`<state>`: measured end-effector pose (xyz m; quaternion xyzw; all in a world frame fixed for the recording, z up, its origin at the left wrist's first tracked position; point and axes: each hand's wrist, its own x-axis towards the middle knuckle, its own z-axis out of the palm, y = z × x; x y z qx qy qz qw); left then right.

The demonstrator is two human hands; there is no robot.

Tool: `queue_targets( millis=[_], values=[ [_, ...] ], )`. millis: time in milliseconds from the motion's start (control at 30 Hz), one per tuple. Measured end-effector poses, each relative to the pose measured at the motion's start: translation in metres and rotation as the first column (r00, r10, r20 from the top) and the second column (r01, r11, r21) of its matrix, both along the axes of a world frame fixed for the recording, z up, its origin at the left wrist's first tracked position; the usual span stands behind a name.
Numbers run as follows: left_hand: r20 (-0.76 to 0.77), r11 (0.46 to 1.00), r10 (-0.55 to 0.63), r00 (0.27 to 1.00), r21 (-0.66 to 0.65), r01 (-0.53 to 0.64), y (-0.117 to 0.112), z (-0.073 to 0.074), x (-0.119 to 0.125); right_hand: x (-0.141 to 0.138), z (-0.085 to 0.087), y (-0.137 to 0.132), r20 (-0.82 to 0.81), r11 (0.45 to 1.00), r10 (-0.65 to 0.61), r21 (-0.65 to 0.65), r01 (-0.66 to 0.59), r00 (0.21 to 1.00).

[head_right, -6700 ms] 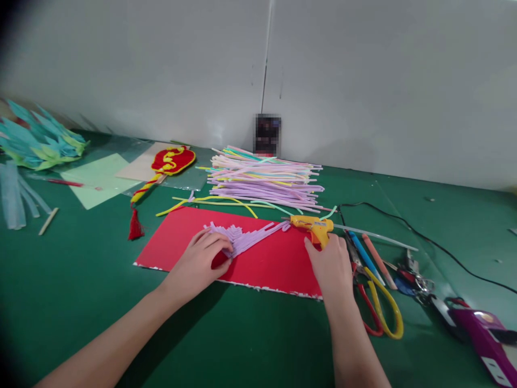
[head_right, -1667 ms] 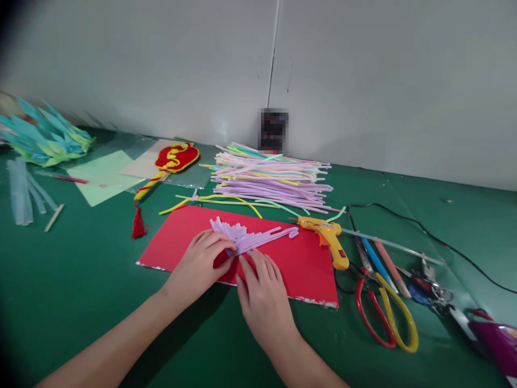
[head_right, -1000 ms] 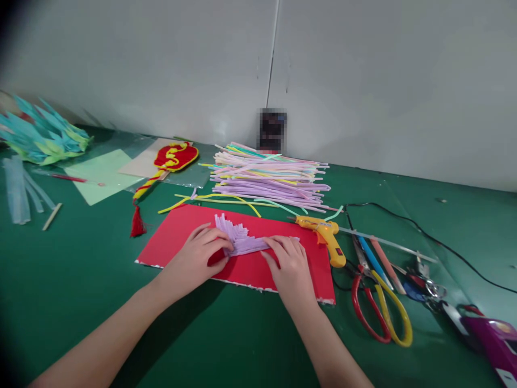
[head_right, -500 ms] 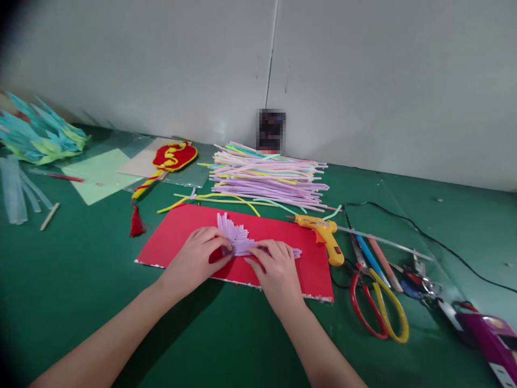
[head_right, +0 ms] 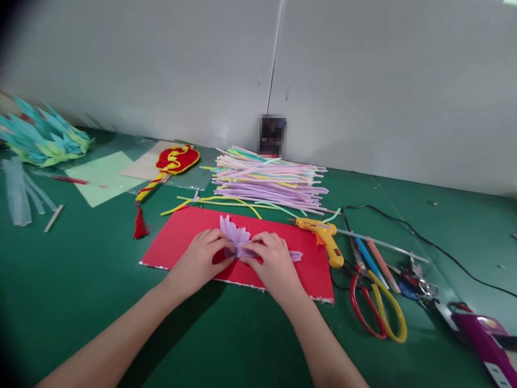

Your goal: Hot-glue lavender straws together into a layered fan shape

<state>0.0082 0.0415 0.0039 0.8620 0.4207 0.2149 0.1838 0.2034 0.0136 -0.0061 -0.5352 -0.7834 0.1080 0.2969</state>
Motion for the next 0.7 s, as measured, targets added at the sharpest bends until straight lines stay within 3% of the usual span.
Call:
queue_targets(
  millis=[200,700],
  values=[
    [0.004,0.999,-0.045,0.999,-0.029,0.045,0.002,0.004,-0.004,0.001,-0.008,0.004,-0.073,0.999,0.025,-0.034,-0.028,0.997],
    [0.016,0.984,-0.124,0.992,-0.129,0.125,0.007,0.010,-0.013,0.002,-0.008,0.003,-0.126,0.998,0.035,-0.037,-0.040,0.991]
  ],
)
